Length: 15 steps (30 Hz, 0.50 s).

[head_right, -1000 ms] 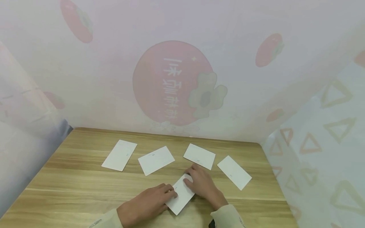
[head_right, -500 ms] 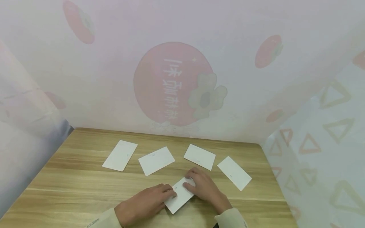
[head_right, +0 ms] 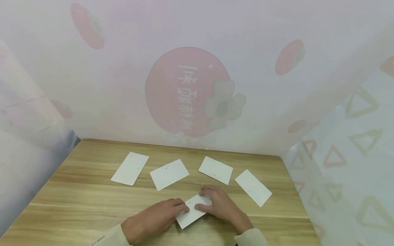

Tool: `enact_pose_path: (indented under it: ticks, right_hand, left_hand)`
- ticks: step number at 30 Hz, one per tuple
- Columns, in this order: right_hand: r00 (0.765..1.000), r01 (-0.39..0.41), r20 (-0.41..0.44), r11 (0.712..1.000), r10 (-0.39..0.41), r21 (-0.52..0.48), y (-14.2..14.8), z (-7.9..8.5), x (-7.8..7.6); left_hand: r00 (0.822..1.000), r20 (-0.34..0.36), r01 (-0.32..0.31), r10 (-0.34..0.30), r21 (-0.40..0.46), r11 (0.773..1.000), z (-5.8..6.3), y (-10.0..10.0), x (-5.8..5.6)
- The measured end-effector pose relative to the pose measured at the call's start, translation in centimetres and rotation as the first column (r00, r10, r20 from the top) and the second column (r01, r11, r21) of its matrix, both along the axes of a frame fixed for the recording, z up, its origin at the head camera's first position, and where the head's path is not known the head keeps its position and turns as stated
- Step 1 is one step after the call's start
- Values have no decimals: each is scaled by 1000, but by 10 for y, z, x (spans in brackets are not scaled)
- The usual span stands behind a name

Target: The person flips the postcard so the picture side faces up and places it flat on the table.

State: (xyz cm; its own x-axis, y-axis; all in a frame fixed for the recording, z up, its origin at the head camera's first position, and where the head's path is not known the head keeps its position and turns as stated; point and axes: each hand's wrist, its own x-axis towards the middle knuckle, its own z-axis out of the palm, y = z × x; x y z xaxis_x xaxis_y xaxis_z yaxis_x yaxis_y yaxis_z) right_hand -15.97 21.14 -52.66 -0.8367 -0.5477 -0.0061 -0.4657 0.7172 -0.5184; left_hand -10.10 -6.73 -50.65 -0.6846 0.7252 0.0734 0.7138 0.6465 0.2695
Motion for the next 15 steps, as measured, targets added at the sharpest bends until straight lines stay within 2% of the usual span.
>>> enact_pose_path:
  ticks: [7,15]
  right_hand:
    - [1000,-19,1,1000,19,-13,4,-1,1]
    - [999,-8,44,999,10,-35,10,3,5]
  left_hand:
    - [999,37,1,-2,40,999,2,-3,-3]
    - [997,70,3,-8,78,997,0,-5,-7]
